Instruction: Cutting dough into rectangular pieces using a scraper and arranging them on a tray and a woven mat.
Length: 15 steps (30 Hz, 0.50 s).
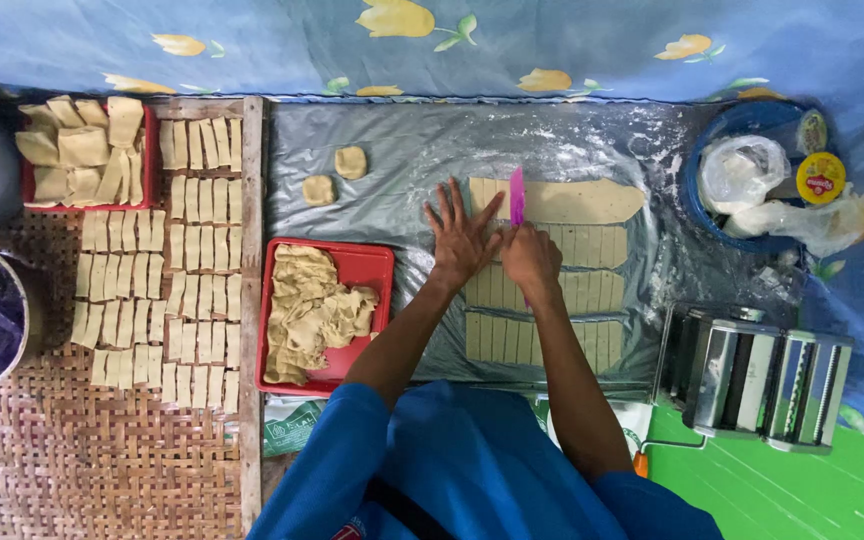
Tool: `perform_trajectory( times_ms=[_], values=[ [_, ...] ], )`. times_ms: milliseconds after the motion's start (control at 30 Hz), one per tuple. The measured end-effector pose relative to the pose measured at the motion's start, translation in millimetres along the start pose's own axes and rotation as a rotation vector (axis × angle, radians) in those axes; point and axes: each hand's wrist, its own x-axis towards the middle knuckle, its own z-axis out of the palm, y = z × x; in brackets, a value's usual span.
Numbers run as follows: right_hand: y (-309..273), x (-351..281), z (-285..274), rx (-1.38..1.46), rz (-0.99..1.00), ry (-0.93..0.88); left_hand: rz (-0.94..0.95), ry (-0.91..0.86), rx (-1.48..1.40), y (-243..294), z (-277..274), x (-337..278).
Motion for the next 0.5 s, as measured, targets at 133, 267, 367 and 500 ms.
perform_trajectory(
  times_ms=[133,267,367,500],
  values=[
    [-9,-8,-11,0.026,-0.004,0.006,-0.01,-0.003,-0.008,2,-4,0],
    [5,5,3,0.007,-0.022,0.019,-0.009,0.003,-0.016,2,-1,1],
    [-5,-4,-4,0.076,-0.012,0.023,-0.004,0.01,-0.019,1,1,-1],
    [-32,-28,-25,0.124,-0.001,-0.005,0.001,0.015,0.016,2,3,1]
  ],
)
